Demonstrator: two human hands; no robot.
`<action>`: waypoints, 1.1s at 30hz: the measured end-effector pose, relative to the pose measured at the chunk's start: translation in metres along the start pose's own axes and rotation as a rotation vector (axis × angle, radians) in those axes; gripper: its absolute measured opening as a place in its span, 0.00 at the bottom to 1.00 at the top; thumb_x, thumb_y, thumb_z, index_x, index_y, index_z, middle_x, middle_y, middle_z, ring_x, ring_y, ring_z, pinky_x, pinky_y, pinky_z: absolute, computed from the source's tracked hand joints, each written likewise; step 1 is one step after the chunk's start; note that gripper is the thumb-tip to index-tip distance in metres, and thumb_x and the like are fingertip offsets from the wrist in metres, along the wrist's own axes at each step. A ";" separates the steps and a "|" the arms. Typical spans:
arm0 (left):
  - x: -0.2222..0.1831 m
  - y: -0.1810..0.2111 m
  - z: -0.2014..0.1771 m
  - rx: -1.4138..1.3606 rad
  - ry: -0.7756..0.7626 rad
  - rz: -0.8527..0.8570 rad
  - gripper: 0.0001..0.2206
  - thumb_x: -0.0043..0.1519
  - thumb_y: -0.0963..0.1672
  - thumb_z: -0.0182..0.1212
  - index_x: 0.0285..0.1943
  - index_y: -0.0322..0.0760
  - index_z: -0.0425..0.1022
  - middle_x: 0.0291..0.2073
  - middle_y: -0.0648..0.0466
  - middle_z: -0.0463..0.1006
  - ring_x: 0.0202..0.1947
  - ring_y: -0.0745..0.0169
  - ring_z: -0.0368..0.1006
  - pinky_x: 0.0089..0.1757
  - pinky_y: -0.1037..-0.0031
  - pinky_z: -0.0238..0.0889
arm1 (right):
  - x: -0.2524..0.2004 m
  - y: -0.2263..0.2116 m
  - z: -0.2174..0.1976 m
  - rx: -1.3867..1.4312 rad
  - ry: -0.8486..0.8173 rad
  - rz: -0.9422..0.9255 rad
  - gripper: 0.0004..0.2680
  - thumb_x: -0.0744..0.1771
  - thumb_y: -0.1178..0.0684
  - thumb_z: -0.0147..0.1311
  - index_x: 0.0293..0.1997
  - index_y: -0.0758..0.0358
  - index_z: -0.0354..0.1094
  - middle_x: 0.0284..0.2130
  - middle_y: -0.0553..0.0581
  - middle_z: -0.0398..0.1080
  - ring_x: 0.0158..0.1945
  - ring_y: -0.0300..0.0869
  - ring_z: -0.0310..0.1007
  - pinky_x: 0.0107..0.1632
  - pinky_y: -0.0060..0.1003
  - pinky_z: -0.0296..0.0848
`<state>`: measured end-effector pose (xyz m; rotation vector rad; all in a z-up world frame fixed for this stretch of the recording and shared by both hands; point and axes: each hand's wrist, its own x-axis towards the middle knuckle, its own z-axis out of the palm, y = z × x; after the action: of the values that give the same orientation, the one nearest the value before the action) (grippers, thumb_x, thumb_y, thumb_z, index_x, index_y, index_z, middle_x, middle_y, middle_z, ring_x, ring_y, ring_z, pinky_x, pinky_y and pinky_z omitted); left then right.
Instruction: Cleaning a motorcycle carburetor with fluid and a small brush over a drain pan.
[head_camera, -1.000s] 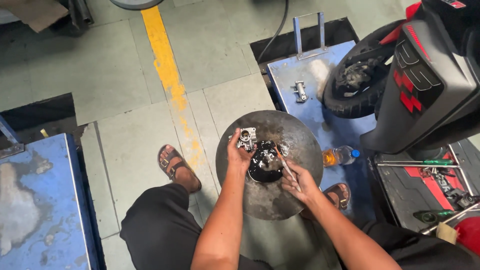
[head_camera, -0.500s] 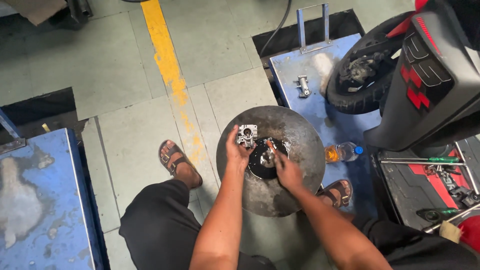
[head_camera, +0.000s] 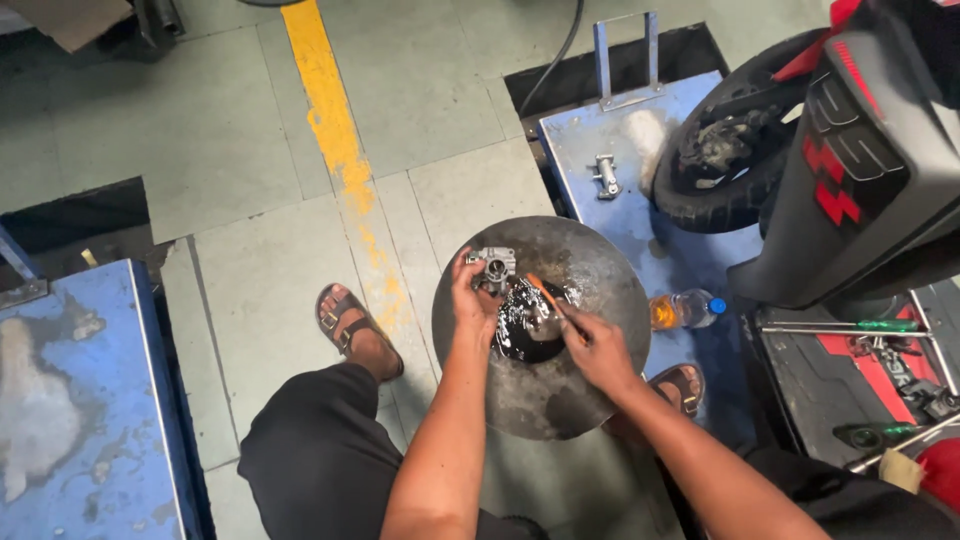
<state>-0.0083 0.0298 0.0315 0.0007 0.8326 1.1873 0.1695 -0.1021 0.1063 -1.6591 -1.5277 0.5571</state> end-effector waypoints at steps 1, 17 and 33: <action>0.005 -0.005 -0.005 0.051 -0.007 0.043 0.26 0.52 0.44 0.60 0.63 0.56 0.69 0.49 0.54 0.76 0.49 0.52 0.73 0.47 0.49 0.64 | 0.006 -0.007 -0.003 -0.074 -0.060 -0.039 0.13 0.67 0.53 0.56 0.58 0.56 0.74 0.40 0.65 0.78 0.38 0.49 0.81 0.39 0.41 0.77; 0.013 -0.030 -0.017 0.194 -0.128 0.342 0.28 0.52 0.36 0.53 0.67 0.38 0.68 0.40 0.51 0.75 0.38 0.62 0.71 0.43 0.71 0.68 | 0.042 0.010 0.063 0.884 -0.372 0.986 0.13 0.70 0.53 0.51 0.58 0.64 0.74 0.16 0.49 0.63 0.13 0.34 0.54 0.16 0.32 0.50; 0.018 -0.035 -0.008 0.354 0.020 0.099 0.20 0.56 0.41 0.62 0.59 0.35 0.68 0.35 0.49 0.78 0.35 0.61 0.75 0.39 0.72 0.69 | 0.070 -0.039 0.016 -0.904 -0.729 -0.143 0.17 0.66 0.55 0.53 0.63 0.56 0.68 0.32 0.62 0.78 0.37 0.54 0.81 0.37 0.50 0.77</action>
<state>0.0177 0.0271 0.0013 0.3231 1.0615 1.1201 0.1450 -0.0317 0.1412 -2.0734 -2.6902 0.4299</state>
